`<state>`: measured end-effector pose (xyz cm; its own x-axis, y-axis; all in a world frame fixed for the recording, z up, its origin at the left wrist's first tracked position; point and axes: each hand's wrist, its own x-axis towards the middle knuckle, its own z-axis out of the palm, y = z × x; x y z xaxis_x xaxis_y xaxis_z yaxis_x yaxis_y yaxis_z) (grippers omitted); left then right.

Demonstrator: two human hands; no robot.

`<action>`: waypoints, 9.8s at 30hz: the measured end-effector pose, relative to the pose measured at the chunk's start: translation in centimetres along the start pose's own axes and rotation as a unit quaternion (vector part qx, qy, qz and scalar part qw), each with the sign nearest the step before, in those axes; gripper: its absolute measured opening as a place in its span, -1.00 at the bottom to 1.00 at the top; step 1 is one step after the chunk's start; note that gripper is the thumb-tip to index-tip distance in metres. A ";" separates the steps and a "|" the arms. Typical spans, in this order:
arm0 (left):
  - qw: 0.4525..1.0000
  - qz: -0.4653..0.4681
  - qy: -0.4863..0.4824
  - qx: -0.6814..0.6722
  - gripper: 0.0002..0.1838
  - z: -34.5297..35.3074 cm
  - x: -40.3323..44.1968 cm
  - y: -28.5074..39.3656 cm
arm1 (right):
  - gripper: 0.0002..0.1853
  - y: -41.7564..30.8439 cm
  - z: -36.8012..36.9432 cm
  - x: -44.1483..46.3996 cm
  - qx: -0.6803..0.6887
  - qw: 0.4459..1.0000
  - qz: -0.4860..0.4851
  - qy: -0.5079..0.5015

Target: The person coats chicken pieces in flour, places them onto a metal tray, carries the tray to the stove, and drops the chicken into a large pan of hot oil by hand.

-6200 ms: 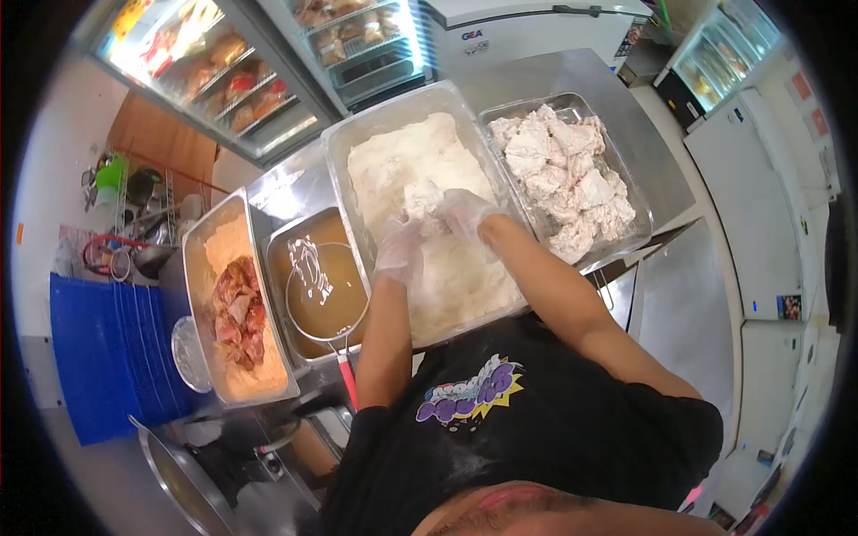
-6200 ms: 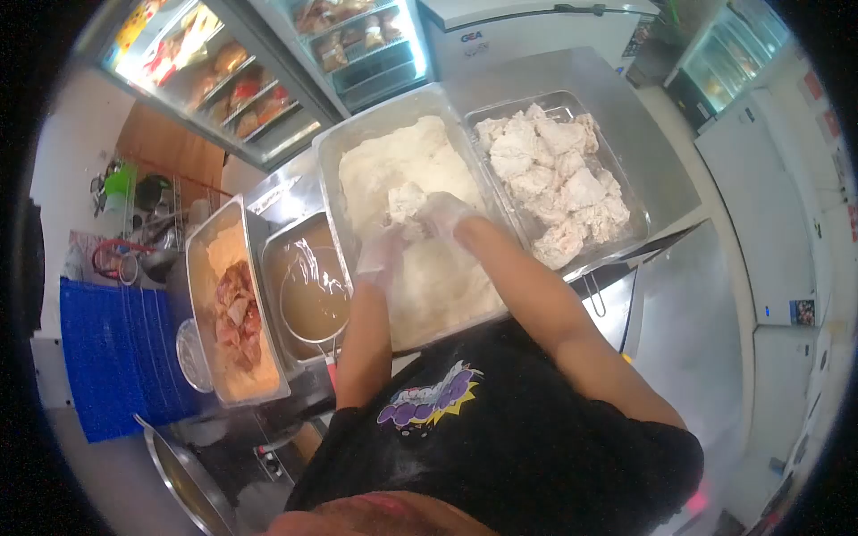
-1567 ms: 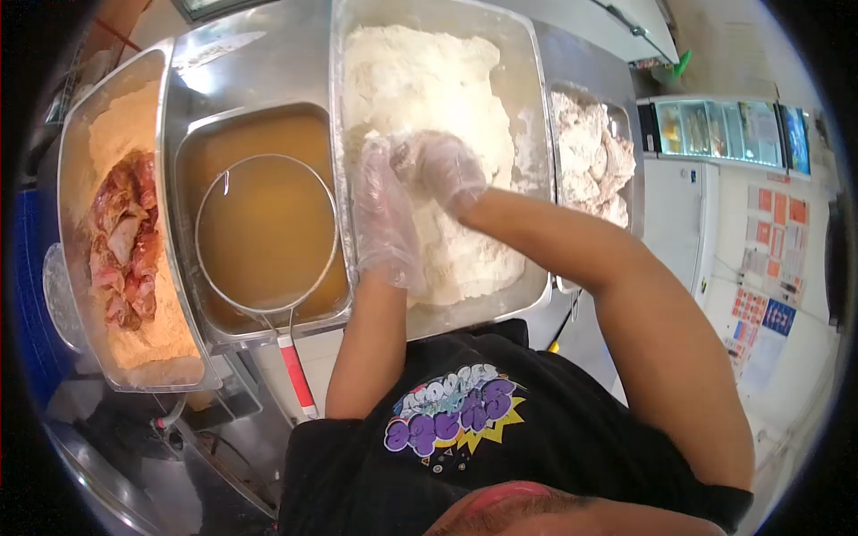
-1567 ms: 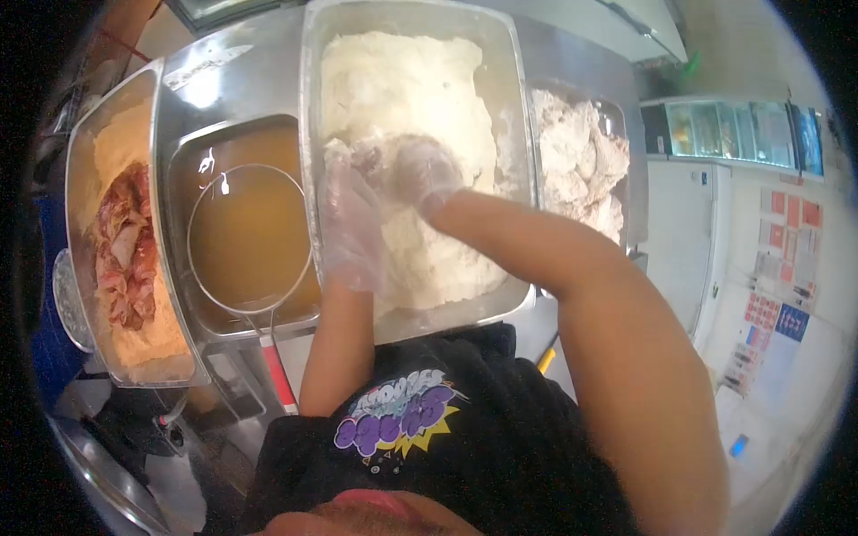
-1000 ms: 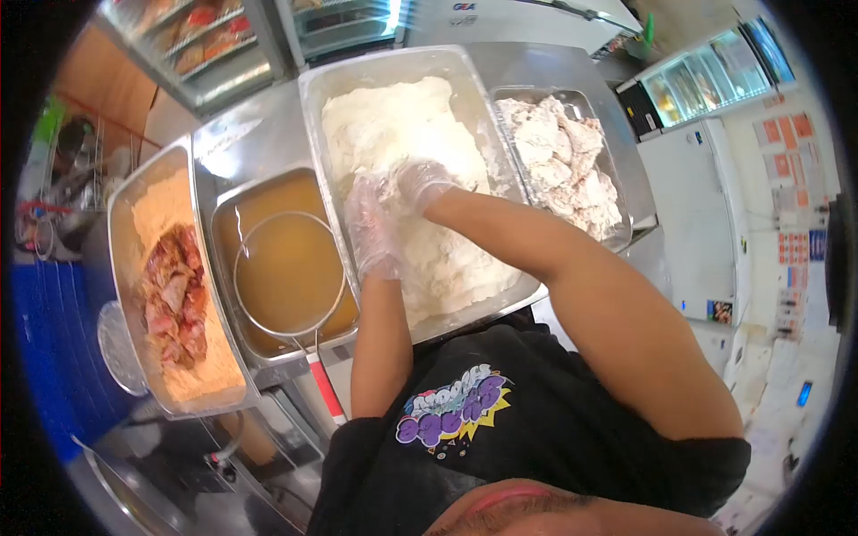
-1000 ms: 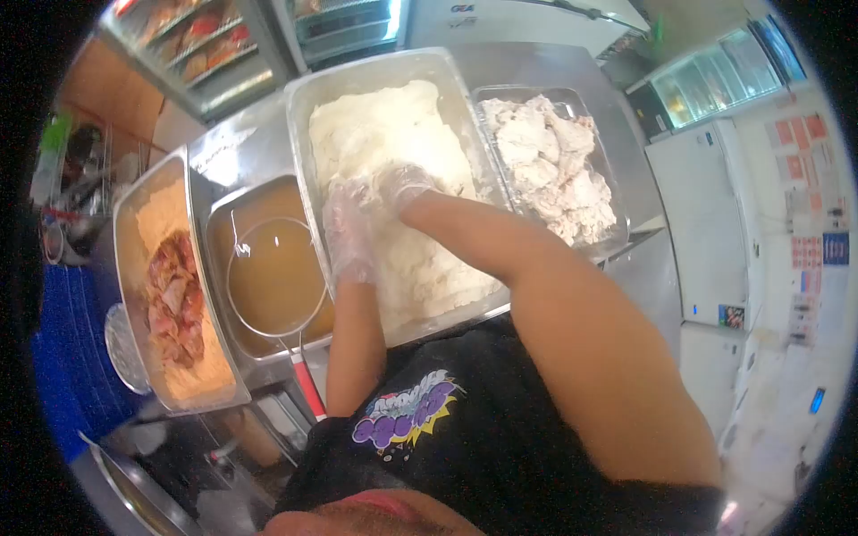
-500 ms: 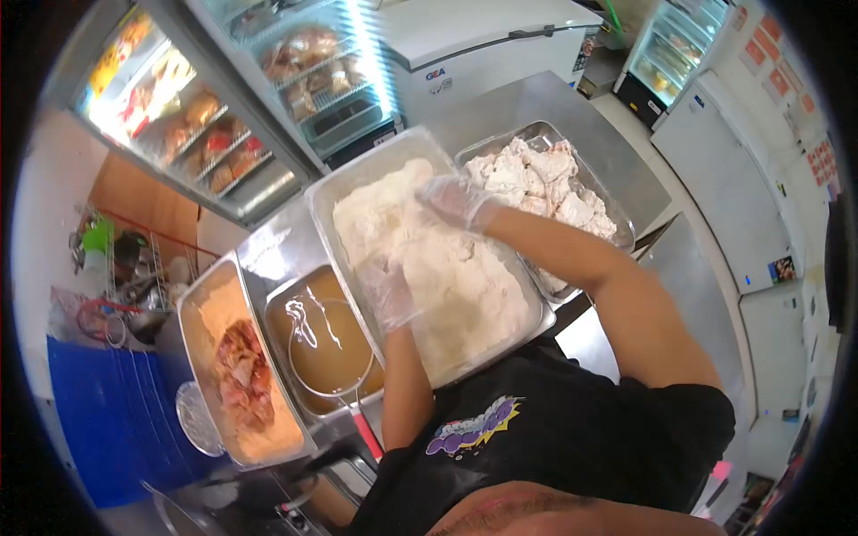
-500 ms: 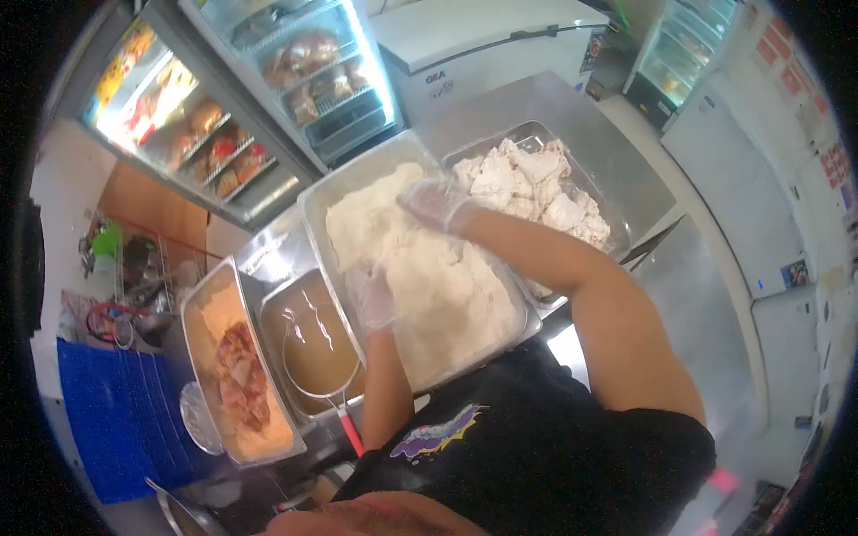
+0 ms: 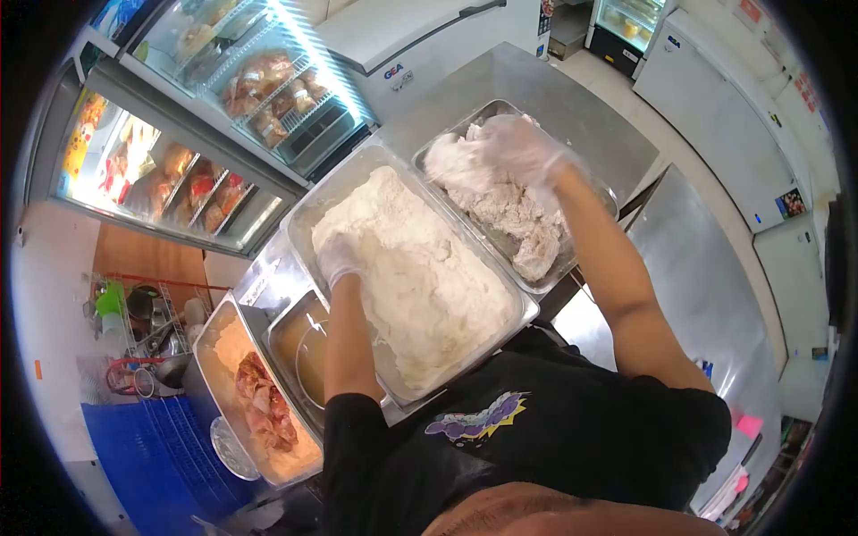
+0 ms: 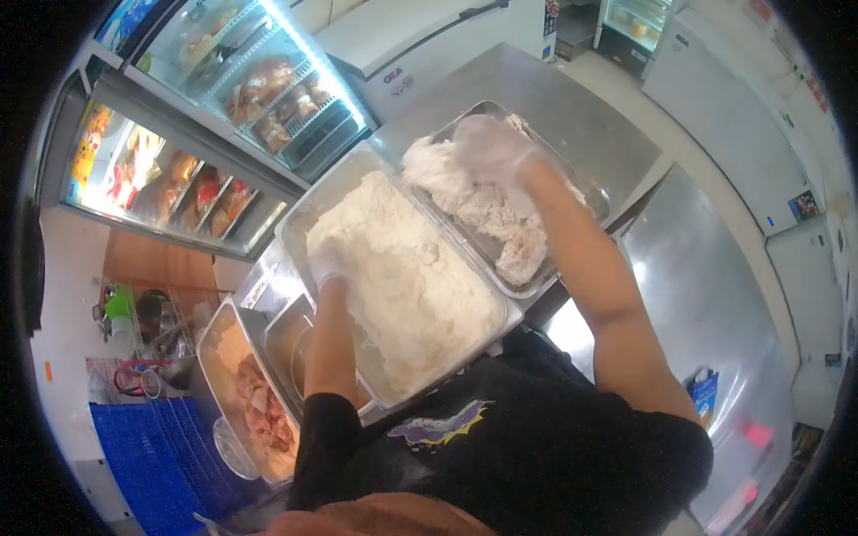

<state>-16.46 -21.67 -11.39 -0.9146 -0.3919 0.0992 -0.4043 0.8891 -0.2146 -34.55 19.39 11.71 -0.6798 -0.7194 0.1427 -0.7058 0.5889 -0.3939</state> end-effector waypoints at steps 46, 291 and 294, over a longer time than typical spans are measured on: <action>0.897 0.054 -0.053 -0.436 -0.49 -9.4 -12.4 9.2 | -0.75 -8.5 4.8 0.4 -0.089 0.988 -0.061 -0.114; 0.482 -0.259 -0.026 -0.836 -0.87 -11.5 -16.6 4.8 | -0.72 -13.4 16.2 -2.9 0.004 0.984 0.018 -0.177; 0.473 -0.215 0.039 -0.854 -0.86 -13.4 -16.3 5.5 | -0.53 -14.5 13.8 -5.5 -0.191 0.953 -0.235 -0.032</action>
<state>-3.67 -7.20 -1.18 -0.7197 -0.6727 -0.1718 0.1012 -0.3464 0.9326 -17.84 9.68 4.10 -0.2658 -0.9505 0.1611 -0.9586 0.2783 0.0599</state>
